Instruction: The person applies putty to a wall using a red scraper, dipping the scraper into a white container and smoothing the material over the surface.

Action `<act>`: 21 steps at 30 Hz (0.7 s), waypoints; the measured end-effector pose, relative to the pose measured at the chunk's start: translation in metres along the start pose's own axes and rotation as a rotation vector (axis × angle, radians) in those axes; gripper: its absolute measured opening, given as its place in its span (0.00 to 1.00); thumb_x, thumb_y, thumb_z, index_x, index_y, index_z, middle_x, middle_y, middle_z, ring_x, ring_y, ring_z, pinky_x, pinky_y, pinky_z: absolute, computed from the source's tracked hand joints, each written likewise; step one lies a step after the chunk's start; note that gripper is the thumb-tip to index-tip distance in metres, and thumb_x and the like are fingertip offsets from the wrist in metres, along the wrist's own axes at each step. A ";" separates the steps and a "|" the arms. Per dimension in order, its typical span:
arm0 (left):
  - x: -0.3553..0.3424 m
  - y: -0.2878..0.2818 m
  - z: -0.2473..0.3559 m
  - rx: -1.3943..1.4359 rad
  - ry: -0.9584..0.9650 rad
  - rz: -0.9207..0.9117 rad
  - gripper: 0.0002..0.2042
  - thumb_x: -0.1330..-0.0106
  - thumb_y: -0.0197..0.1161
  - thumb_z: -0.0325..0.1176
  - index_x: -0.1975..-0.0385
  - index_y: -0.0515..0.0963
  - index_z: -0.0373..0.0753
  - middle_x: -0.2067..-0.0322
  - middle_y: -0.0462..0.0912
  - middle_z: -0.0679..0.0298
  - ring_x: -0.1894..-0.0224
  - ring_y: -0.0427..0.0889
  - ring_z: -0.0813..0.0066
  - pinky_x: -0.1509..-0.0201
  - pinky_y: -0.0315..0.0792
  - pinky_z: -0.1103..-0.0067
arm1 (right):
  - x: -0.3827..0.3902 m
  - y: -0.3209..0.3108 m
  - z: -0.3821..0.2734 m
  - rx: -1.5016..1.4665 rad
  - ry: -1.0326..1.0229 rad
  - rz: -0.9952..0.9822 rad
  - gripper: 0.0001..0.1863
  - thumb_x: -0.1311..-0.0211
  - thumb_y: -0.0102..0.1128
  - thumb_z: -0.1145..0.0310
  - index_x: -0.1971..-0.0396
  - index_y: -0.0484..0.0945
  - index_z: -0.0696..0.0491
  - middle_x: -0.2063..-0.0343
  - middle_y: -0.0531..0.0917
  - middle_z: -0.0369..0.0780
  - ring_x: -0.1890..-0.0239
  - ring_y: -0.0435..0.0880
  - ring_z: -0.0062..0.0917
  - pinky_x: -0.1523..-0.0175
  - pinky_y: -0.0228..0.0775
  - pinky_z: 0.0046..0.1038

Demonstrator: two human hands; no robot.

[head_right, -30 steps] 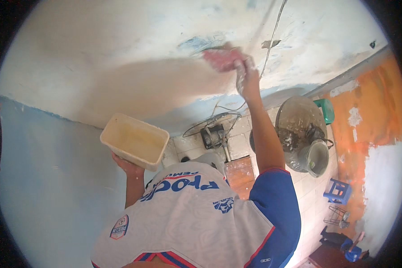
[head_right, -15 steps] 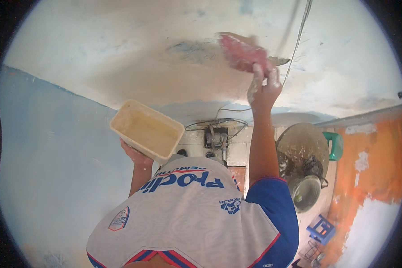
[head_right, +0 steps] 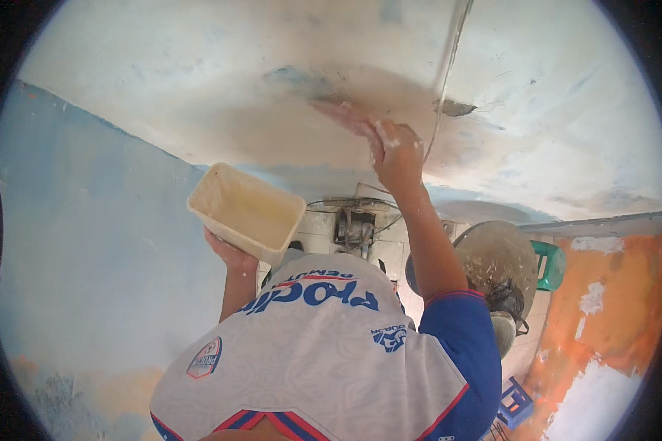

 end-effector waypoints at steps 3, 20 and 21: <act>0.002 0.002 0.000 0.042 0.010 -0.036 0.35 0.26 0.34 0.64 0.27 0.60 0.51 0.30 0.66 0.62 0.30 0.67 0.56 0.29 0.67 0.57 | -0.004 -0.013 -0.001 -0.207 0.206 0.179 0.10 0.33 0.59 0.75 0.54 0.82 0.56 0.60 0.87 0.45 0.63 0.86 0.37 0.56 0.78 0.35; 0.034 -0.003 -0.006 0.055 0.073 -0.023 0.32 0.25 0.35 0.61 0.30 0.64 0.47 0.34 0.71 0.61 0.33 0.71 0.56 0.31 0.69 0.60 | 0.003 0.016 -0.011 -0.159 -0.074 0.018 0.13 0.33 0.64 0.72 0.49 0.82 0.49 0.59 0.87 0.40 0.68 0.86 0.28 0.66 0.79 0.29; 0.033 -0.011 -0.006 0.049 0.071 -0.004 0.33 0.26 0.34 0.62 0.29 0.63 0.48 0.33 0.69 0.61 0.32 0.69 0.56 0.30 0.68 0.59 | 0.002 0.016 -0.007 -0.061 -0.071 0.039 0.14 0.33 0.64 0.72 0.49 0.82 0.48 0.59 0.87 0.40 0.68 0.86 0.29 0.66 0.79 0.29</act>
Point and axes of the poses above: each hand's wrist, its own x-axis away from the middle knuckle, its own y-axis out of the palm, z = x × y, the point moved 3 cm from there along -x, towards the middle knuckle
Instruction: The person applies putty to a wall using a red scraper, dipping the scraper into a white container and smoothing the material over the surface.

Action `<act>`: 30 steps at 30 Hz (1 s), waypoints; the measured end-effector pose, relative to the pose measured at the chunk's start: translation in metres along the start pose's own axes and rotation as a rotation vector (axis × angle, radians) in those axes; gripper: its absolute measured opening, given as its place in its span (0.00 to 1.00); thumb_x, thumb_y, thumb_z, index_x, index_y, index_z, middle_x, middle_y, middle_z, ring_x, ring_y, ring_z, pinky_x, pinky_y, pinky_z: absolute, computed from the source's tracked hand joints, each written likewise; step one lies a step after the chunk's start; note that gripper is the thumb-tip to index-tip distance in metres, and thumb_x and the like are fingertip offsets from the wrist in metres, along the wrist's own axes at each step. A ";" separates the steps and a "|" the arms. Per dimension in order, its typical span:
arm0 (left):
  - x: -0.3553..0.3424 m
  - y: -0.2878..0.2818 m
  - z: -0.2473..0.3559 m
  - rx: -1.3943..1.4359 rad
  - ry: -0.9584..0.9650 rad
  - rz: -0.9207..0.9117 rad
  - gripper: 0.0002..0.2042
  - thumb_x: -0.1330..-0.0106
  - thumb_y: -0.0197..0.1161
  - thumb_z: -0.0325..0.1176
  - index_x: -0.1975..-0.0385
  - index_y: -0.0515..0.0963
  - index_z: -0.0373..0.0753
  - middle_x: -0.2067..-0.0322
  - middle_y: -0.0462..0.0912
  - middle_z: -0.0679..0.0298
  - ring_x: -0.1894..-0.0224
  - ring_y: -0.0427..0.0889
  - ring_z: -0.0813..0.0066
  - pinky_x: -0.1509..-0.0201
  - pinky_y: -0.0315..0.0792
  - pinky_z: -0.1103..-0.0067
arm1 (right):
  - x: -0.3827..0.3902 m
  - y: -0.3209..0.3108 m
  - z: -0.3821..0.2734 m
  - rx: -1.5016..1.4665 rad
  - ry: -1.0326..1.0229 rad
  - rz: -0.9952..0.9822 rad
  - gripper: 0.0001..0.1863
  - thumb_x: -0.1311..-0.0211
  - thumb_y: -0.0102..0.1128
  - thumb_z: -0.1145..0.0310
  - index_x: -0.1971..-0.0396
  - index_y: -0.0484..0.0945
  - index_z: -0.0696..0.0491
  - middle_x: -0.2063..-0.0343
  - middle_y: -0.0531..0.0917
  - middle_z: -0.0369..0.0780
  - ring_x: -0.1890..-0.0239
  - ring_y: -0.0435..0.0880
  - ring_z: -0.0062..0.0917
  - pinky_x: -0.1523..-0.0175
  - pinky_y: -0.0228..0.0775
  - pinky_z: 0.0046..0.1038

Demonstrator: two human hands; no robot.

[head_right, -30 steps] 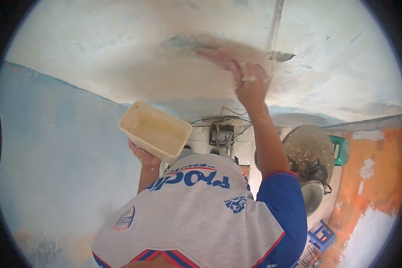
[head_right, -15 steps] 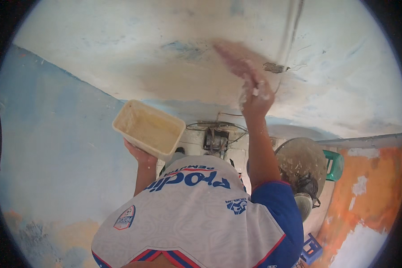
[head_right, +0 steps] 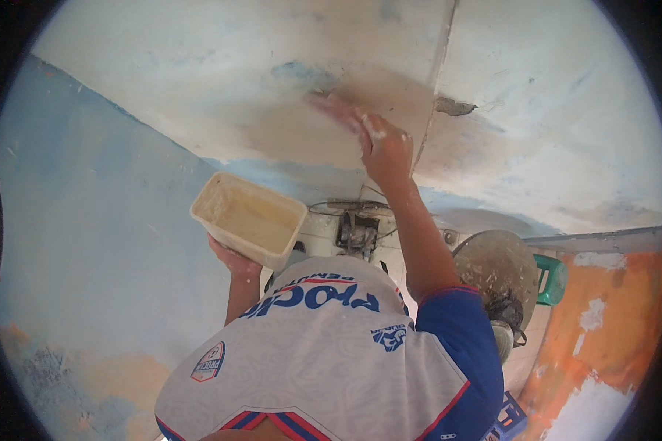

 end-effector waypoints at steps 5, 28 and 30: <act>0.008 -0.004 0.002 -0.008 0.012 0.032 0.35 0.26 0.33 0.64 0.27 0.61 0.48 0.31 0.67 0.61 0.30 0.67 0.55 0.29 0.66 0.59 | -0.004 -0.023 0.013 -0.233 0.276 0.362 0.14 0.31 0.63 0.71 0.47 0.82 0.53 0.63 0.87 0.41 0.72 0.85 0.25 0.67 0.78 0.27; 0.013 -0.009 0.000 -0.009 0.007 0.001 0.35 0.27 0.33 0.64 0.27 0.60 0.50 0.30 0.65 0.61 0.29 0.66 0.55 0.28 0.65 0.58 | -0.011 -0.041 0.000 -0.419 0.360 0.421 0.12 0.29 0.61 0.71 0.50 0.83 0.57 0.67 0.87 0.41 0.72 0.83 0.19 0.64 0.76 0.24; 0.012 -0.010 -0.001 0.006 -0.009 -0.029 0.35 0.27 0.33 0.65 0.27 0.60 0.50 0.30 0.65 0.61 0.29 0.66 0.55 0.28 0.65 0.58 | 0.004 -0.020 0.006 -0.174 0.134 0.118 0.12 0.28 0.60 0.69 0.50 0.83 0.56 0.66 0.88 0.40 0.71 0.84 0.20 0.64 0.76 0.25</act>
Point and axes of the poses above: each hand's wrist, its own x-axis away from the middle knuckle, its own y-axis out of the palm, z = x × y, the point moved 3 cm from there along -x, towards the middle knuckle
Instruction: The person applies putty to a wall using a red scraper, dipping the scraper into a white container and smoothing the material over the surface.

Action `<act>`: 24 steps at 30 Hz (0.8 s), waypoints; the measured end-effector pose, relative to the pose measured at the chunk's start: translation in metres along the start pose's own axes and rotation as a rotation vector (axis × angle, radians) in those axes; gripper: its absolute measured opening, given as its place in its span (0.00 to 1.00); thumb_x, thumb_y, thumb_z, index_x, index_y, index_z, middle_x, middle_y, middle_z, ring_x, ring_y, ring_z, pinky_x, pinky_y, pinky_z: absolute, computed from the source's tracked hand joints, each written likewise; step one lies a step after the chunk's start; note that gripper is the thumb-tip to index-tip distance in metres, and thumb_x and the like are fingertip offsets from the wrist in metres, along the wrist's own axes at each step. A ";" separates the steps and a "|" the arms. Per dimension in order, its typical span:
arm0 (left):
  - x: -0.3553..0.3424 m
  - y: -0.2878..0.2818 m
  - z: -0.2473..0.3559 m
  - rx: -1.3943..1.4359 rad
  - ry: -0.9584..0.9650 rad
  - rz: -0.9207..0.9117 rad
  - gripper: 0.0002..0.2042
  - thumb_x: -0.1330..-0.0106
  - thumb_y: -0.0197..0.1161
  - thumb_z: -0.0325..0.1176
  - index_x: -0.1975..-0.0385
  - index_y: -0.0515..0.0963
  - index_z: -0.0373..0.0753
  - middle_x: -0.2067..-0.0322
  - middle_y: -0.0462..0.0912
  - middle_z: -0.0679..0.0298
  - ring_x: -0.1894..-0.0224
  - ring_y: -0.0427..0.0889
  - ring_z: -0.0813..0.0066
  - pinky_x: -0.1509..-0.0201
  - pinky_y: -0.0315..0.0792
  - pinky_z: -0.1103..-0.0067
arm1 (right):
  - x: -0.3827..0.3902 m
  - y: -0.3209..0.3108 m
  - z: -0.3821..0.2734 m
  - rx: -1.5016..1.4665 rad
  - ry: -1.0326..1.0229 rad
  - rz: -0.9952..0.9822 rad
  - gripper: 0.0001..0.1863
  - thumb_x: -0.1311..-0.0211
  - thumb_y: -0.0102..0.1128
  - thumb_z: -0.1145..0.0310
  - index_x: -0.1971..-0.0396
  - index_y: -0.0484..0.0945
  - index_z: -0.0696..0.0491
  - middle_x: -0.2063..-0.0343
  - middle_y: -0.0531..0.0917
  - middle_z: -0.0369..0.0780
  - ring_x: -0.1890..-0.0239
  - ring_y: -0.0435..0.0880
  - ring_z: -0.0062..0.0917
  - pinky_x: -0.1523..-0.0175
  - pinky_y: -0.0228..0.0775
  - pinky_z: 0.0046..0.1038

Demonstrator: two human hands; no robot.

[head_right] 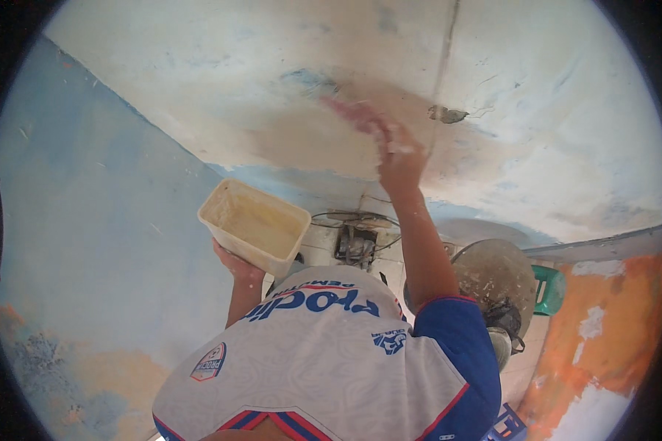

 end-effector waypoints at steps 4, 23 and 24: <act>0.003 0.002 0.002 0.000 0.001 0.024 0.35 0.27 0.34 0.65 0.27 0.60 0.49 0.30 0.66 0.61 0.30 0.67 0.55 0.28 0.65 0.59 | -0.008 -0.002 0.003 0.560 -0.294 0.026 0.12 0.29 0.61 0.70 0.49 0.82 0.56 0.65 0.87 0.41 0.71 0.85 0.22 0.65 0.77 0.26; 0.013 -0.002 0.000 -0.057 0.004 0.039 0.34 0.26 0.34 0.63 0.28 0.62 0.49 0.31 0.67 0.62 0.31 0.67 0.56 0.30 0.66 0.60 | -0.011 0.014 -0.028 0.164 -0.273 -0.103 0.14 0.26 0.55 0.60 0.48 0.81 0.49 0.61 0.87 0.43 0.67 0.88 0.36 0.60 0.79 0.37; 0.014 -0.001 -0.001 -0.060 0.003 0.063 0.34 0.26 0.34 0.63 0.28 0.62 0.48 0.31 0.67 0.62 0.31 0.67 0.56 0.30 0.66 0.60 | -0.014 0.023 -0.023 0.220 -0.233 -0.114 0.14 0.26 0.55 0.60 0.48 0.82 0.49 0.61 0.87 0.44 0.67 0.88 0.37 0.61 0.79 0.38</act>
Point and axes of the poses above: each hand's wrist, its own x-axis away from the middle knuckle, its own y-axis out of the palm, z = x × y, the point moved 3 cm from there along -x, towards the middle knuckle
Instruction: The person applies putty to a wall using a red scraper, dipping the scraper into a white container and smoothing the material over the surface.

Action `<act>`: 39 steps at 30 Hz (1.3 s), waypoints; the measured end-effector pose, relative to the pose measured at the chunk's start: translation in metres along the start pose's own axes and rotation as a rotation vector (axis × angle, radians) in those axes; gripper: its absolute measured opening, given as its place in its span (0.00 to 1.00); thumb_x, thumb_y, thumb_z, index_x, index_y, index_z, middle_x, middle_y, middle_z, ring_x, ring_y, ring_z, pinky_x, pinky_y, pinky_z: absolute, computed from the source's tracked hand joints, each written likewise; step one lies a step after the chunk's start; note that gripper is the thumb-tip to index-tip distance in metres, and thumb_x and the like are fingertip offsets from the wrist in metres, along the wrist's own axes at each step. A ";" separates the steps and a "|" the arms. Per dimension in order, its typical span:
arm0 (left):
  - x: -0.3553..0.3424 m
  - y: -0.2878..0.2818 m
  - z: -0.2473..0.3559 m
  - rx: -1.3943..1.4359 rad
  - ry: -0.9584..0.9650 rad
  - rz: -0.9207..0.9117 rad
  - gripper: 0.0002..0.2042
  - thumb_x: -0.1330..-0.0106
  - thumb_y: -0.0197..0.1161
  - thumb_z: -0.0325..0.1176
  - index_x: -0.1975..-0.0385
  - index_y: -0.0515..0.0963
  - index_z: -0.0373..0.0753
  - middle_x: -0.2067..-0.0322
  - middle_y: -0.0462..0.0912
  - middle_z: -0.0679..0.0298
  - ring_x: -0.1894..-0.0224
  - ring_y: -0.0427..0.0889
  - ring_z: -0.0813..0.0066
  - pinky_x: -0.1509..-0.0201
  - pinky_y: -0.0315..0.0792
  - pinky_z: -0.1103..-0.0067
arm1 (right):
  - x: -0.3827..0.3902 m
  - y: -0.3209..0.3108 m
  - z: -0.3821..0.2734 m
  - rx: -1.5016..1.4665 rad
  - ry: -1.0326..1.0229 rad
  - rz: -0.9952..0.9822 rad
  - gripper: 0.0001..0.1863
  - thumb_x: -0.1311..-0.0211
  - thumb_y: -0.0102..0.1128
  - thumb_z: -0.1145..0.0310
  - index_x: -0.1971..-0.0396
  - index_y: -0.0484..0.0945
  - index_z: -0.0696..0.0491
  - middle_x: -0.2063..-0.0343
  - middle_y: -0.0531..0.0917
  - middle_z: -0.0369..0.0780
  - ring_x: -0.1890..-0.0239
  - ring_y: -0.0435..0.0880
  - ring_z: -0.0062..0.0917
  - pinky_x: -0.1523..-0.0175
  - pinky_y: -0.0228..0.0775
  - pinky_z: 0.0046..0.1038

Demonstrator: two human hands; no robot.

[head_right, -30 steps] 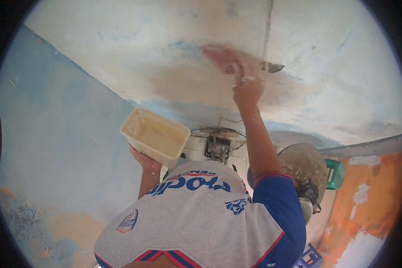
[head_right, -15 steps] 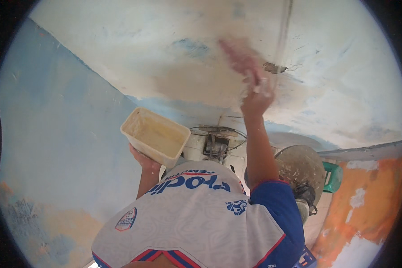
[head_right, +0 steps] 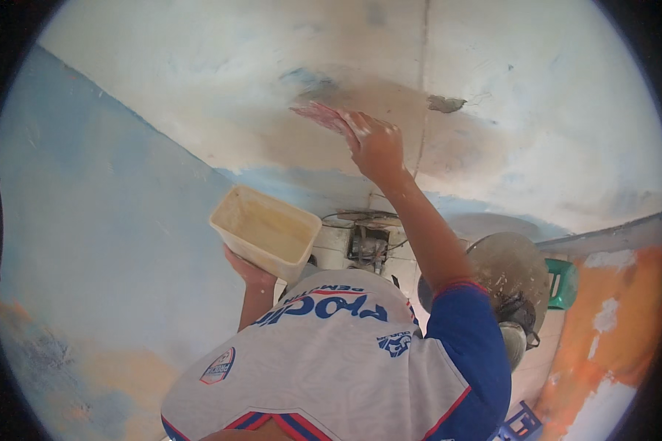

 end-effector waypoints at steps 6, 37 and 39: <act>0.009 -0.006 -0.002 0.073 -0.007 -0.051 0.34 0.26 0.33 0.62 0.29 0.62 0.48 0.32 0.68 0.61 0.31 0.68 0.55 0.30 0.67 0.59 | -0.026 -0.046 0.003 -0.395 0.523 0.381 0.14 0.27 0.58 0.58 0.51 0.84 0.49 0.63 0.88 0.45 0.69 0.87 0.39 0.62 0.79 0.39; -0.011 0.005 -0.007 0.151 -0.134 -0.097 0.34 0.25 0.34 0.63 0.27 0.60 0.49 0.31 0.67 0.61 0.30 0.67 0.54 0.28 0.65 0.57 | -0.013 -0.003 -0.003 -0.002 0.293 0.040 0.12 0.28 0.59 0.65 0.50 0.82 0.52 0.64 0.88 0.43 0.69 0.87 0.36 0.65 0.79 0.35; -0.014 0.001 -0.002 0.194 -0.142 -0.104 0.34 0.25 0.34 0.63 0.27 0.61 0.49 0.31 0.68 0.61 0.31 0.68 0.55 0.28 0.65 0.57 | -0.023 -0.030 -0.002 -0.251 0.495 0.290 0.11 0.29 0.61 0.67 0.52 0.83 0.54 0.67 0.88 0.41 0.70 0.86 0.30 0.65 0.78 0.31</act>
Point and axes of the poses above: each hand's wrist, its own x-axis away from the middle knuckle, its own y-axis out of the palm, z = x × y, the point moved 3 cm from there along -x, towards the middle knuckle
